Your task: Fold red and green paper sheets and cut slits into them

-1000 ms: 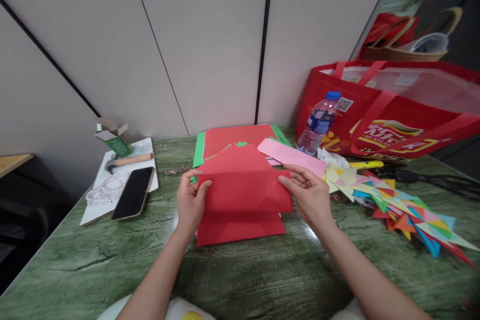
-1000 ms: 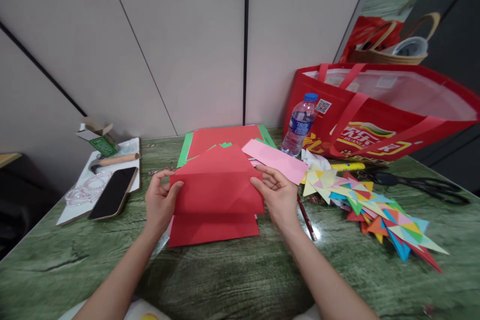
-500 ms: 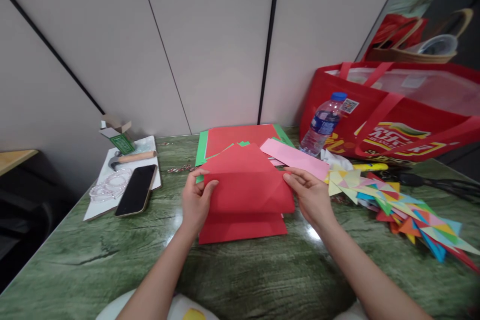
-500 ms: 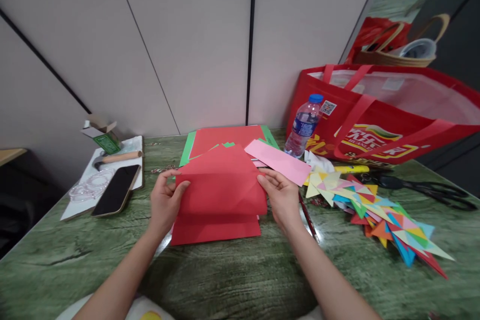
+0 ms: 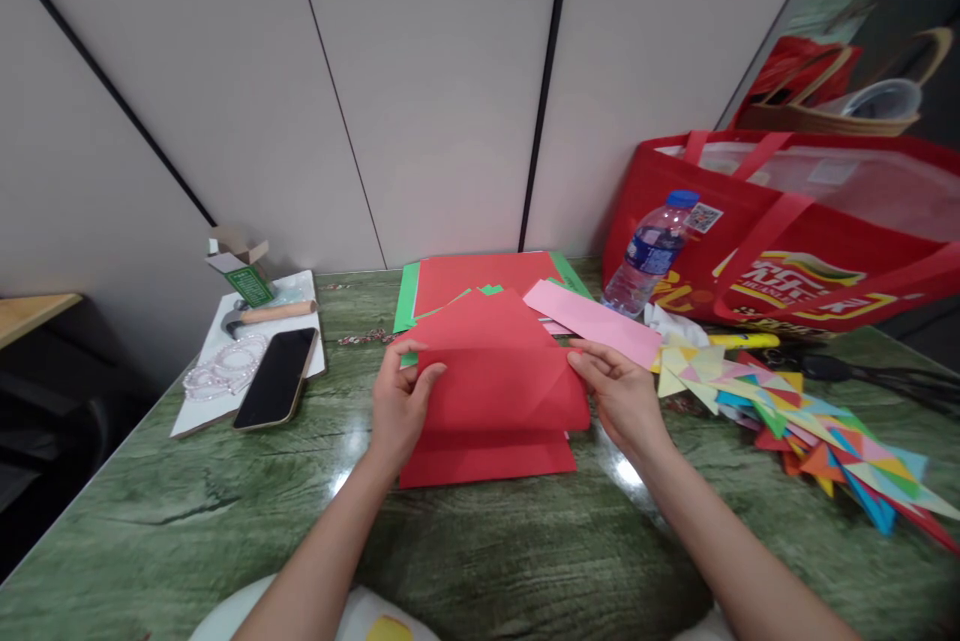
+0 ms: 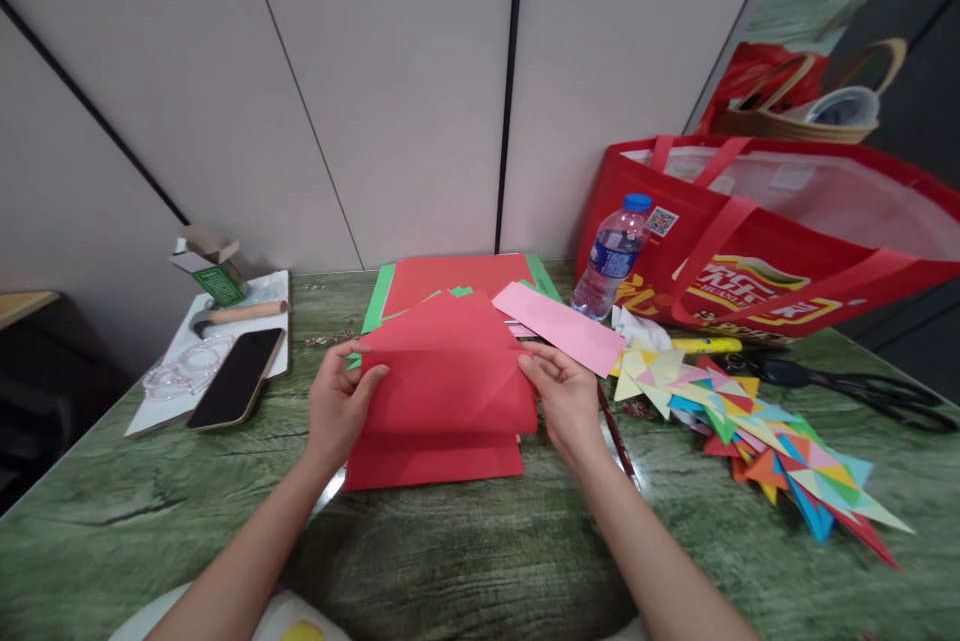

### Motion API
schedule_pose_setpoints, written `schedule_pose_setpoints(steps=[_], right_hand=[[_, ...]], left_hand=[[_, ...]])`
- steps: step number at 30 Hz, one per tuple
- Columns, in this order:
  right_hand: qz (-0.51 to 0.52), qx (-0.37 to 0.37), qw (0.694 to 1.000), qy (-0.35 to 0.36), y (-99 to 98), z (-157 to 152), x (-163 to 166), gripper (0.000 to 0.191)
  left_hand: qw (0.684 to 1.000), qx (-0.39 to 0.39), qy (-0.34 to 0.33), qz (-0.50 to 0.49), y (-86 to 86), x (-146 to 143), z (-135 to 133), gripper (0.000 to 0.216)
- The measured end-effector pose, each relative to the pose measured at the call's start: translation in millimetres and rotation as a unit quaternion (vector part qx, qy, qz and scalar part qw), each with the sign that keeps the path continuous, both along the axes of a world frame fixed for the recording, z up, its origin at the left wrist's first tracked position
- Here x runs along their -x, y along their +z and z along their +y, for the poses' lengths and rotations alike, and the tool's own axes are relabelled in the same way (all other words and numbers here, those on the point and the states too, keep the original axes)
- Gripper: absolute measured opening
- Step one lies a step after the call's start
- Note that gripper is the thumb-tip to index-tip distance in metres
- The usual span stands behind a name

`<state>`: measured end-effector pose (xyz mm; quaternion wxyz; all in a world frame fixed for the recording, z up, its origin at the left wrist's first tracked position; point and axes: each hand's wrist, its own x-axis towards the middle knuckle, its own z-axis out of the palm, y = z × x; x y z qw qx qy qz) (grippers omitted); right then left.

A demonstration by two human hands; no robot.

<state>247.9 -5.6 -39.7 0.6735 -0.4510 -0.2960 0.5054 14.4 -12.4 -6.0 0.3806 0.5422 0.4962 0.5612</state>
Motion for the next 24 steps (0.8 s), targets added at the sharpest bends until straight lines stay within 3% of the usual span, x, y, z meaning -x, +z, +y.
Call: schedule_pose_setpoints(steps=[7,15,24], right_hand=[[0.003,0.011,1.000,-0.003,3.5,-0.7,0.4,0.030],[0.005,0.017,1.000,-0.014,12.6,-4.8,2.7,0.031],[-0.049,-0.004,0.999,-0.017,14.5,-6.6,3.8,0.030]], left_hand=[[0.999,0.032,-0.003,-0.030,1.0,2.9,3.5,0.028],[0.976,0.144,-0.022,-0.163,-3.3,10.3,12.4,0.033],[0.972,0.161,-0.025,-0.168,-2.0,10.5,12.1,0.032]])
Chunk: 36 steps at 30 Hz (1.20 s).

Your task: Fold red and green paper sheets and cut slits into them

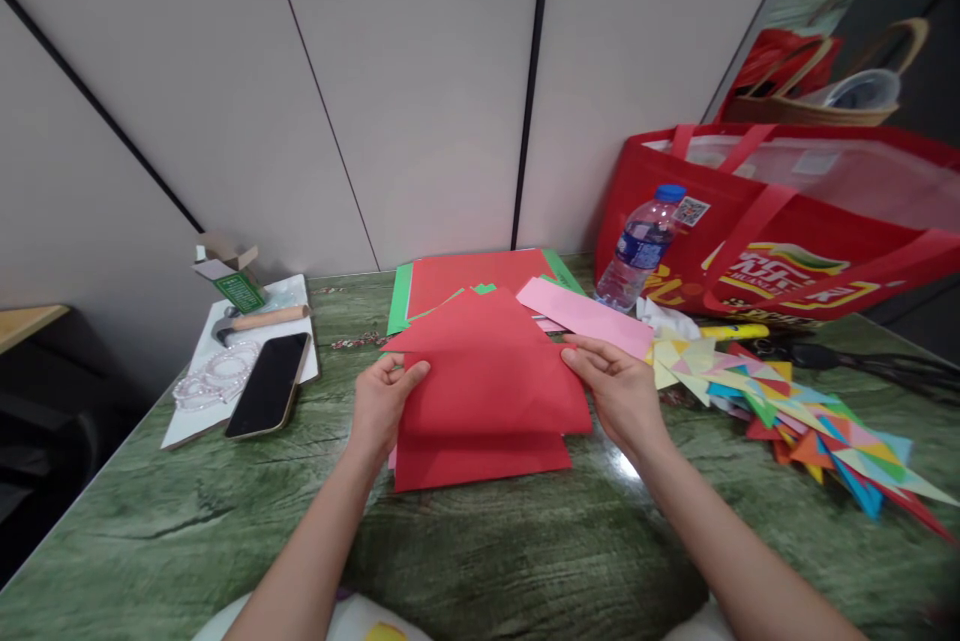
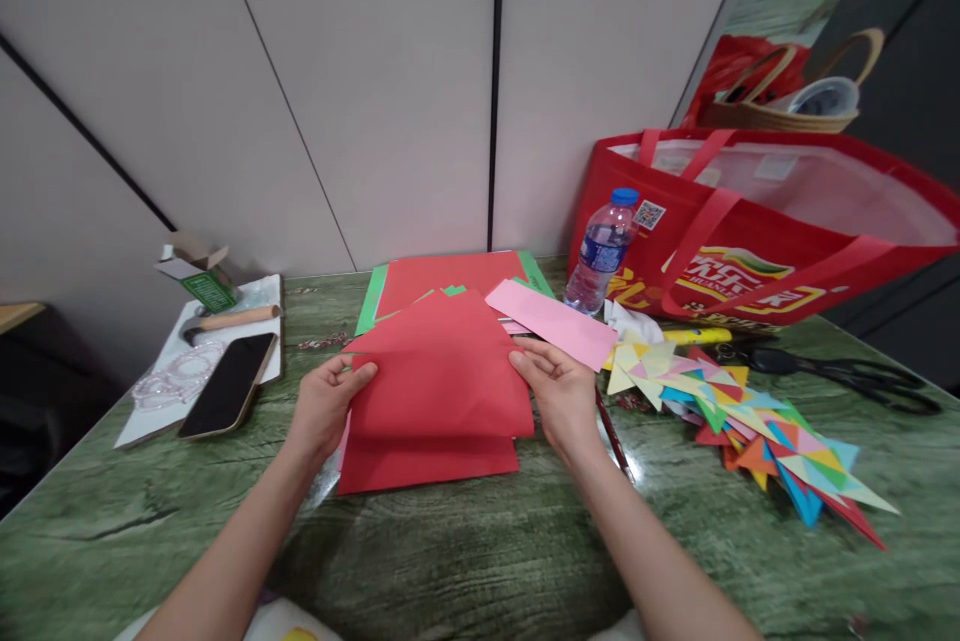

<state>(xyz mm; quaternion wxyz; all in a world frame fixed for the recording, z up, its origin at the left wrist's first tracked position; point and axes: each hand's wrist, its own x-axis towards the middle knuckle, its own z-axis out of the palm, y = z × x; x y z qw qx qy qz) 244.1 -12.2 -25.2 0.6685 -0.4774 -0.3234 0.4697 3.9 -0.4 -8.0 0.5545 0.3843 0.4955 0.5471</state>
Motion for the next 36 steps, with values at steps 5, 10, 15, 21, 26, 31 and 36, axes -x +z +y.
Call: schedule_pose_setpoints(steps=[5,10,15,21,26,31,36], right_hand=[[-0.022,0.014,1.000,0.015,-4.0,0.3,-2.6,0.032],[-0.118,0.064,0.986,0.102,-15.9,1.3,-6.5,0.027],[-0.284,0.071,0.942,0.165,-31.7,5.4,-6.7,0.018],[-0.420,0.081,0.887,0.174,-42.2,8.2,-3.3,0.005],[-0.558,0.083,0.806,0.182,-29.0,4.5,3.5,0.017],[-0.665,0.091,0.715,0.198,-15.8,-0.9,16.5,0.021],[-0.728,0.101,0.651,0.186,-11.3,-5.1,29.7,0.024]], left_hand=[[0.998,0.008,-0.004,0.060,1.1,4.3,1.3,0.032],[0.981,0.033,-0.056,0.184,3.3,23.7,5.3,0.028],[0.937,0.056,-0.134,0.317,-6.9,37.7,8.2,0.020],[0.871,0.028,-0.147,0.468,-12.5,35.8,8.6,0.011],[0.800,-0.003,-0.165,0.577,-8.9,29.1,6.4,0.014],[0.736,0.000,-0.192,0.649,-6.5,23.4,3.2,0.014],[0.691,-0.030,-0.188,0.698,0.0,14.4,-3.1,0.015]])
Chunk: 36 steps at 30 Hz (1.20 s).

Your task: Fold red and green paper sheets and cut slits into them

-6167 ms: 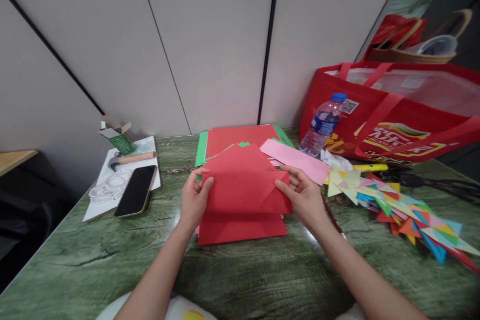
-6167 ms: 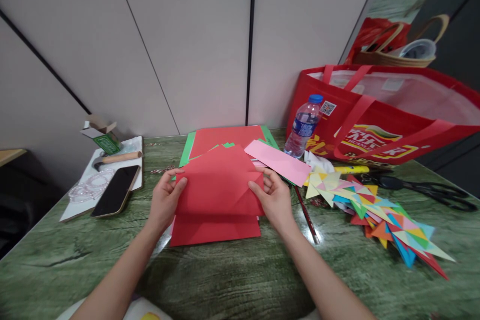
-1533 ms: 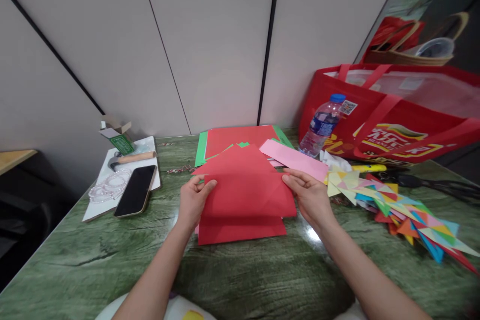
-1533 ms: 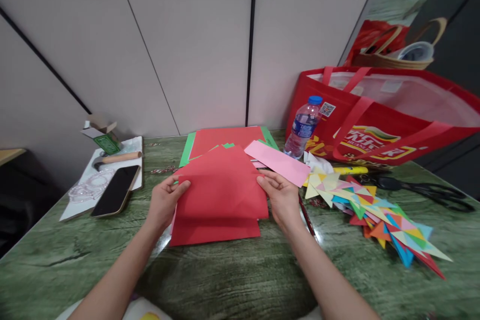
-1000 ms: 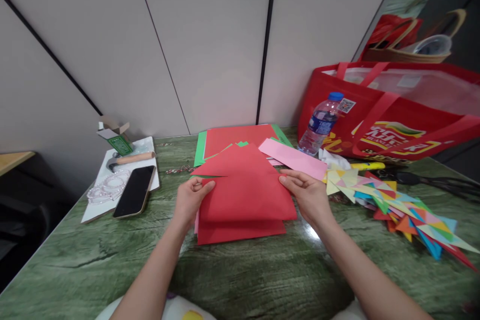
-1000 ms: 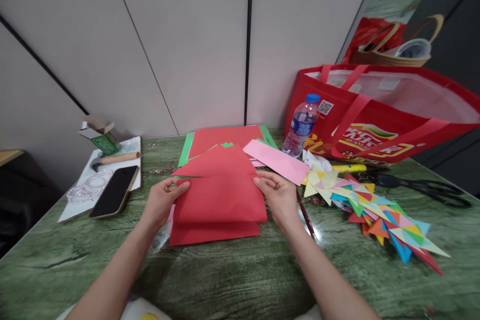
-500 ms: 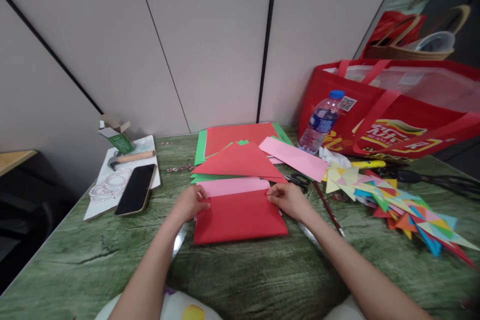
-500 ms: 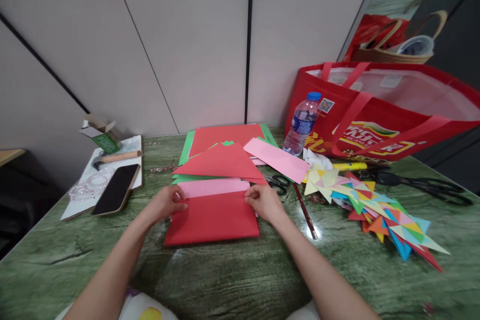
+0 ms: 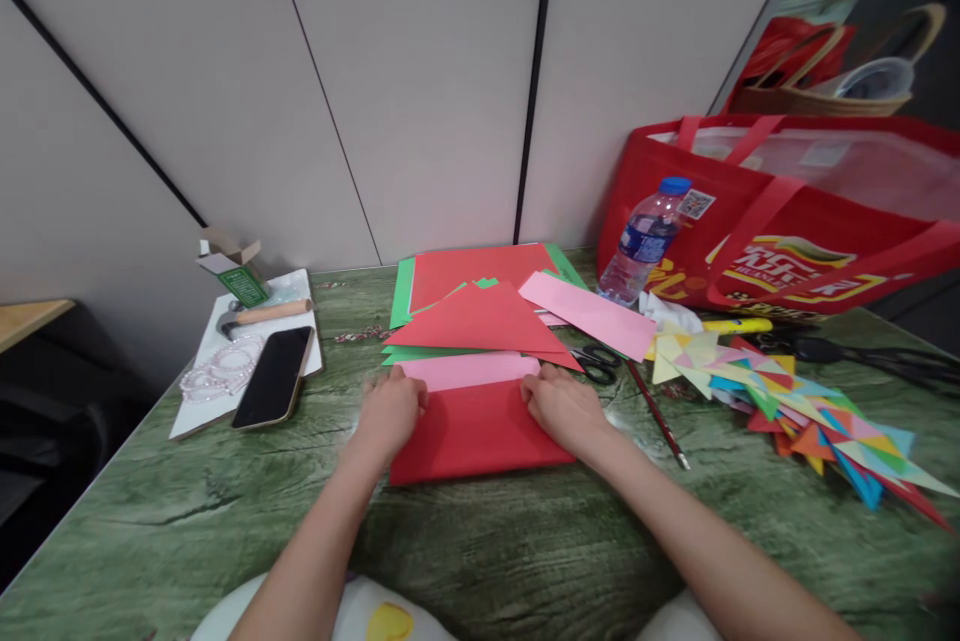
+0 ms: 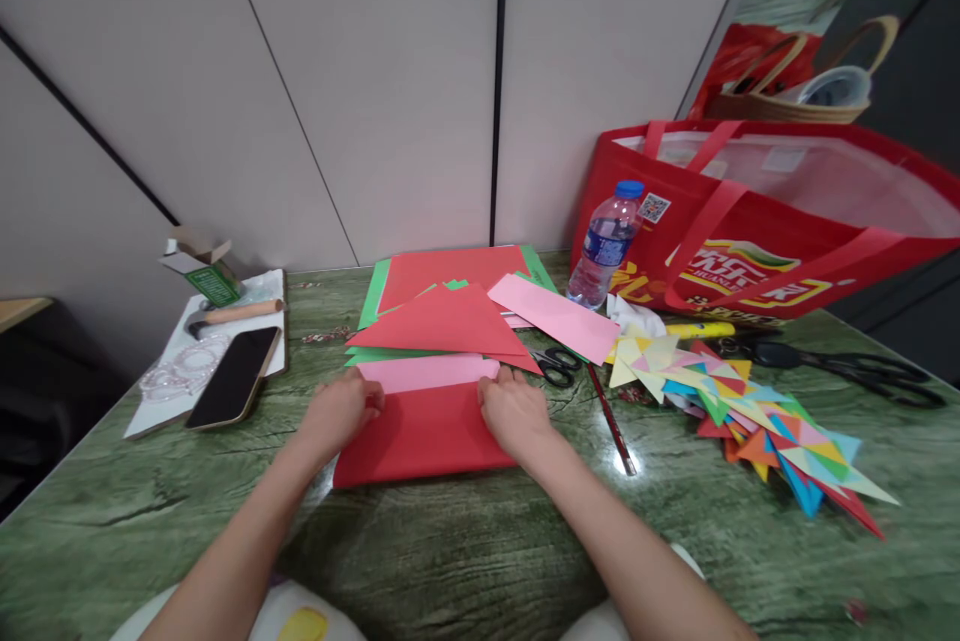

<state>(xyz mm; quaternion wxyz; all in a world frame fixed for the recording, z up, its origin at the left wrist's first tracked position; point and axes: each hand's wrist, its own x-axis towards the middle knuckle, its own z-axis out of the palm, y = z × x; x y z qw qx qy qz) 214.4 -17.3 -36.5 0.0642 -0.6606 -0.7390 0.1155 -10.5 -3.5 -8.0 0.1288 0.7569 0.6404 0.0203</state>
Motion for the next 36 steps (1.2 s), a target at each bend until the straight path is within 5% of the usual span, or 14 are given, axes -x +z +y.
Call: schedule_pose_setpoints(steps=[4,9,24,26,36], right_hand=[[-0.015,-0.003,1.000,0.027,2.4,-1.2,3.7,0.026],[0.038,0.028,0.987,0.154,2.5,1.0,2.3,0.029],[0.226,0.095,0.938,0.244,-4.0,-2.2,19.8,0.018],[0.218,0.100,0.940,0.243,-1.5,-4.0,21.5,0.015],[0.116,0.127,0.945,0.277,6.5,-13.6,25.4,0.019]], left_hand=[[0.997,0.004,-0.080,-0.014,-1.4,-8.2,-3.6,0.024],[0.986,0.035,-0.162,-0.031,-4.0,-15.3,-5.2,0.025],[0.973,0.074,-0.208,-0.069,-13.3,-29.9,-5.0,0.010],[0.969,0.089,-0.214,-0.078,-11.6,-29.1,-4.5,0.003],[0.971,0.113,-0.202,-0.064,-15.8,-32.5,-10.5,0.038]])
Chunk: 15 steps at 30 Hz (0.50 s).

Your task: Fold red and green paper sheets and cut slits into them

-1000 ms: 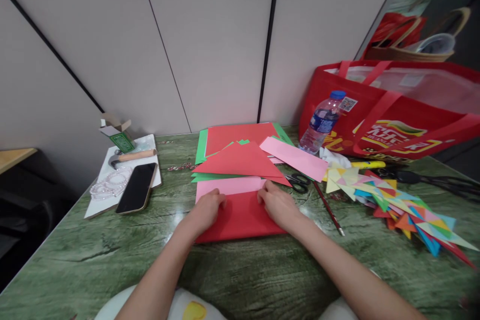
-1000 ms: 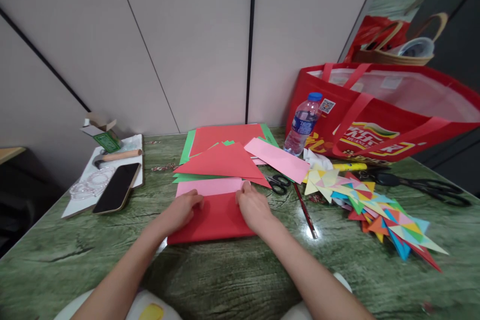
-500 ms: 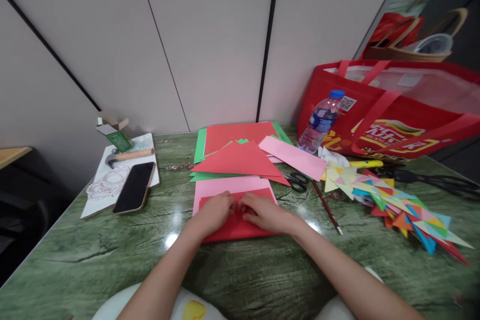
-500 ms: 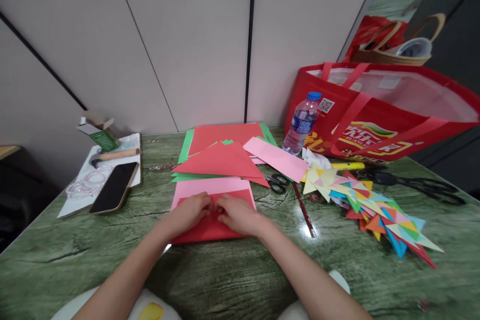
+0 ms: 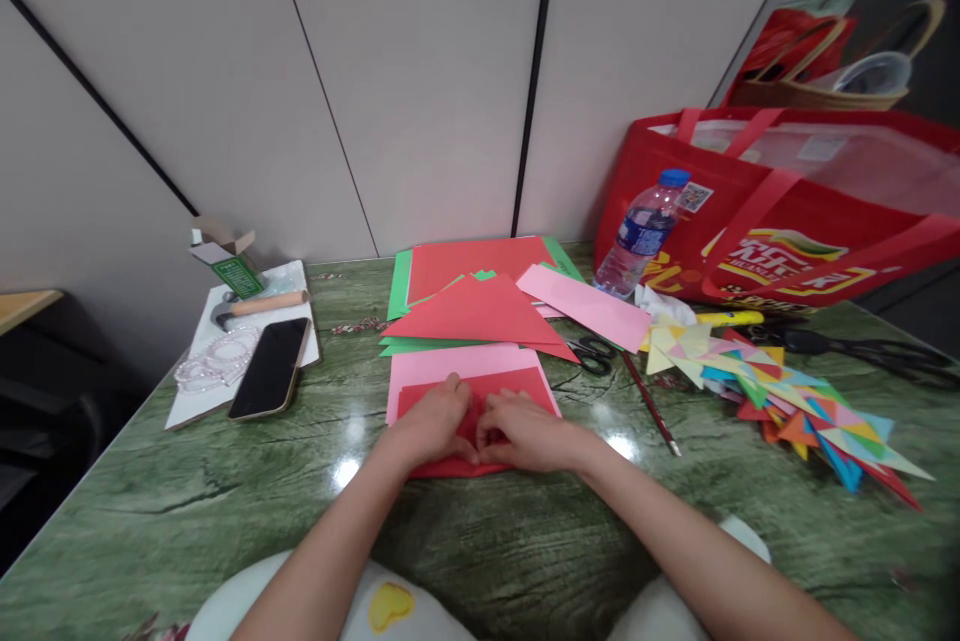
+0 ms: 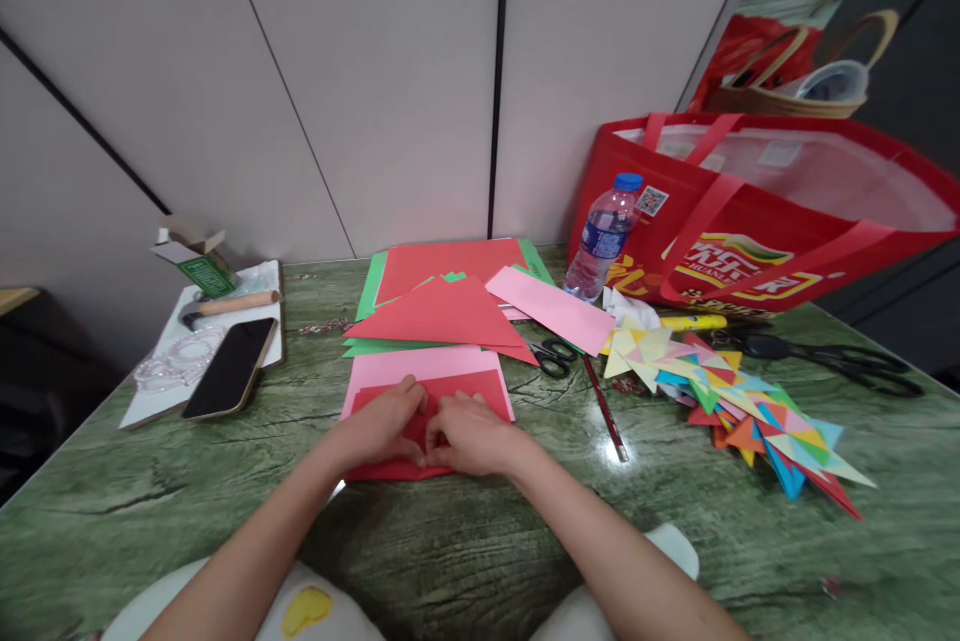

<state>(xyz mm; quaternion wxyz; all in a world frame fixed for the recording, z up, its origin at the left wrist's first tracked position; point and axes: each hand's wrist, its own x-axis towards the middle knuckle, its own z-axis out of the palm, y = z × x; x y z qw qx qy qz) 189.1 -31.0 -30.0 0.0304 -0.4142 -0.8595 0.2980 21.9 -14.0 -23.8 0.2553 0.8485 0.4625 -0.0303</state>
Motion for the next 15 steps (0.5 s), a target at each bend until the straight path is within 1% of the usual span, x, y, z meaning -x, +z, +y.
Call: schedule_pose_setpoints(steps=[3,6,10,15], right_hand=[[-0.006,-0.008,1.000,0.011,2.2,-1.5,-0.3,0.017],[-0.026,-0.009,1.000,0.015,9.3,-5.2,0.6,0.014],[-0.096,-0.006,0.995,0.007,20.1,-11.7,4.8,0.013],[-0.154,0.021,0.988,0.004,28.7,-16.4,4.2,0.018]], left_hand=[[1.000,0.000,-0.004,0.005,-0.4,-1.3,-1.6,0.043],[1.000,-0.004,-0.010,0.009,-2.3,-1.9,-2.1,0.053],[0.999,-0.030,-0.020,0.029,-4.9,-3.5,-3.5,0.063],[0.997,-0.048,-0.017,0.062,0.0,-10.3,-7.7,0.072]])
